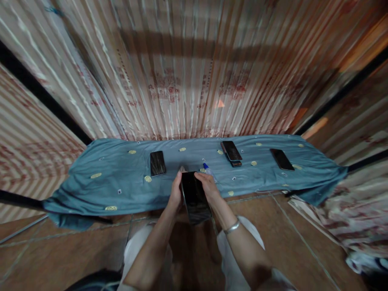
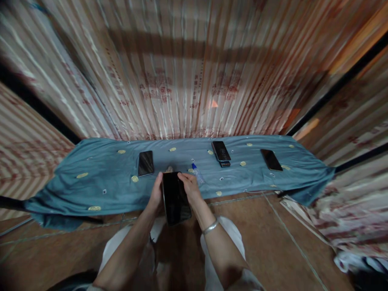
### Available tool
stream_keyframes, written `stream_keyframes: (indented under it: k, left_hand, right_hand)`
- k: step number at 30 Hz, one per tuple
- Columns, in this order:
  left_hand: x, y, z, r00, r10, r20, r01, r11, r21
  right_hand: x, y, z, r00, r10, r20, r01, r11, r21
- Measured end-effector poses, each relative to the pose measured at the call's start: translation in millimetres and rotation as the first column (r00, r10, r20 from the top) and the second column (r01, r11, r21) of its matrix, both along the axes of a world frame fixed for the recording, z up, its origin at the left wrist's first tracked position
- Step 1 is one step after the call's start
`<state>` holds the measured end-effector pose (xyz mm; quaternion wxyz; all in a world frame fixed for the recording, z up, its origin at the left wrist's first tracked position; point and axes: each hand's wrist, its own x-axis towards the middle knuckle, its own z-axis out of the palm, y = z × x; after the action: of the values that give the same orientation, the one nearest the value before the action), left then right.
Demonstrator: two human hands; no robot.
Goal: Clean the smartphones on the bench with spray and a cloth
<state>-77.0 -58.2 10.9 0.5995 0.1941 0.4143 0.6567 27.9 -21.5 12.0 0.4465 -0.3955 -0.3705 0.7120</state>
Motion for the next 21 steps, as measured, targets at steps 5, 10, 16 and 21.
stream_keyframes:
  k: [5,10,16,21]
  left_hand:
    - [-2.9,-2.9,1.4,0.979,0.074,-0.192,-0.082,0.996,-0.033]
    - [-9.9,0.1,2.5,0.968,0.090,-0.234,-0.102,0.994,-0.040]
    - [-13.3,3.5,1.5,0.975,0.070,-0.213,-0.092,0.991,-0.099]
    - [-15.0,3.4,6.1,0.982,0.027,-0.184,-0.050,0.991,-0.122]
  right_hand:
    - [2.6,-2.3,-2.3,0.995,-0.001,0.100,-0.009,0.996,0.090]
    - [4.5,-4.0,2.7,0.993,0.111,0.040,-0.114,0.989,0.095]
    - [5.7,-5.5,7.2,0.985,0.171,-0.026,-0.171,0.985,0.002]
    - [3.3,-7.1,7.0,0.971,0.234,-0.042,-0.236,0.969,-0.070]
